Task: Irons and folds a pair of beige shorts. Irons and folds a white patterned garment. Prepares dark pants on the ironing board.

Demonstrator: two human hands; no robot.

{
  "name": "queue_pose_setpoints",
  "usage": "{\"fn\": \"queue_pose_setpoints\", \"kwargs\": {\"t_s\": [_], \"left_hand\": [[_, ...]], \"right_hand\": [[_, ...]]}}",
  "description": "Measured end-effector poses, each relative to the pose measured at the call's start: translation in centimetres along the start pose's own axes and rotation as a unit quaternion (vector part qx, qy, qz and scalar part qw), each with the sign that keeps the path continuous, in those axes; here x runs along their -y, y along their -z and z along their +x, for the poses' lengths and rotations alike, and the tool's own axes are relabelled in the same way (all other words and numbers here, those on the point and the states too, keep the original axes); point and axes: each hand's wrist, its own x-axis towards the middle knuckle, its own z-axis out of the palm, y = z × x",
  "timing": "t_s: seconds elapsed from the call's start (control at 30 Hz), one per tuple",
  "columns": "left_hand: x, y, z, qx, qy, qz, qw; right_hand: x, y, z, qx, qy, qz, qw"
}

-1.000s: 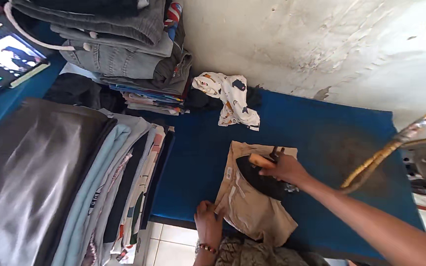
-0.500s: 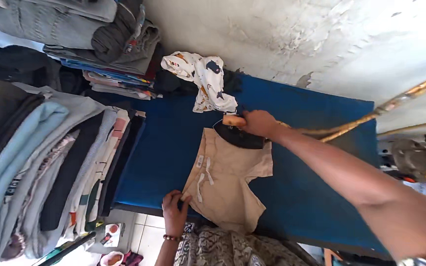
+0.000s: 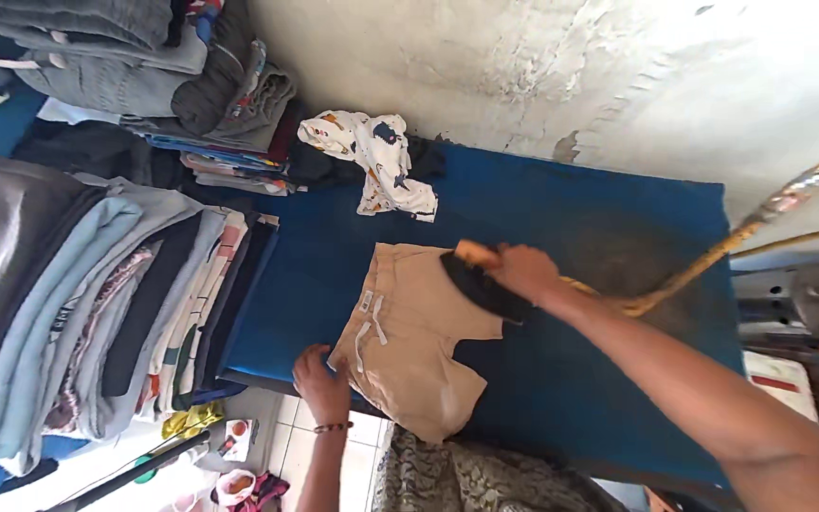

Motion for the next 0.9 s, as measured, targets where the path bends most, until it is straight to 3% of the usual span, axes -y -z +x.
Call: {"fn": "queue_pose_setpoints", "kwargs": {"t_s": [0.1, 0.2, 0.27, 0.33, 0.4, 0.47, 0.53, 0.63, 0.73, 0.8, 0.9], "left_hand": [[-3.7, -1.4, -0.3, -0.027, -0.097, 0.010, 0.995], [-7.0, -1.4, 4.5, 0.037, -0.071, -0.017, 0.997], [-8.9, -1.4, 9.2, 0.125, -0.012, -0.004, 0.992], [-9.7, -2.8, 12.7, 0.190, 0.009, 0.008, 0.982], [-9.9, -4.1, 14.5, 0.236, -0.011, 0.022, 0.971], [-10.5, -4.9, 16.3, 0.281, -0.054, 0.045, 0.957], [-11.2, -4.6, 18.2, 0.316, -0.089, 0.036, 0.944], [-11.1, -2.9, 19.7, 0.215, -0.089, -0.106, 0.967], [-10.1, -2.1, 21.1, 0.134, -0.093, -0.266, 0.950], [-8.5, -1.8, 22.0, 0.132, -0.111, -0.325, 0.930], [-4.8, -0.3, 22.1, 0.215, -0.164, -0.313, 0.910]], "right_hand": [[-3.6, 2.9, 3.8, -0.045, -0.097, 0.063, 0.992], [-6.6, 4.8, 5.7, -0.113, -0.151, 0.061, 0.980], [-6.5, 4.3, 5.9, -0.221, -0.098, 0.005, 0.970], [-4.4, 2.2, 5.4, -0.272, 0.022, -0.025, 0.962], [-1.4, -1.5, 4.8, -0.187, 0.097, -0.002, 0.978], [0.3, -4.2, 4.9, -0.053, 0.083, 0.030, 0.995], [0.6, -4.2, 6.2, -0.009, 0.059, 0.047, 0.997], [2.4, -0.5, 6.6, -0.108, 0.069, 0.096, 0.987], [5.2, 2.4, 5.2, -0.201, 0.094, 0.132, 0.966], [6.6, 2.6, 2.8, -0.234, 0.123, 0.129, 0.956], [8.7, -0.6, -4.1, -0.241, 0.155, 0.114, 0.951]]}}
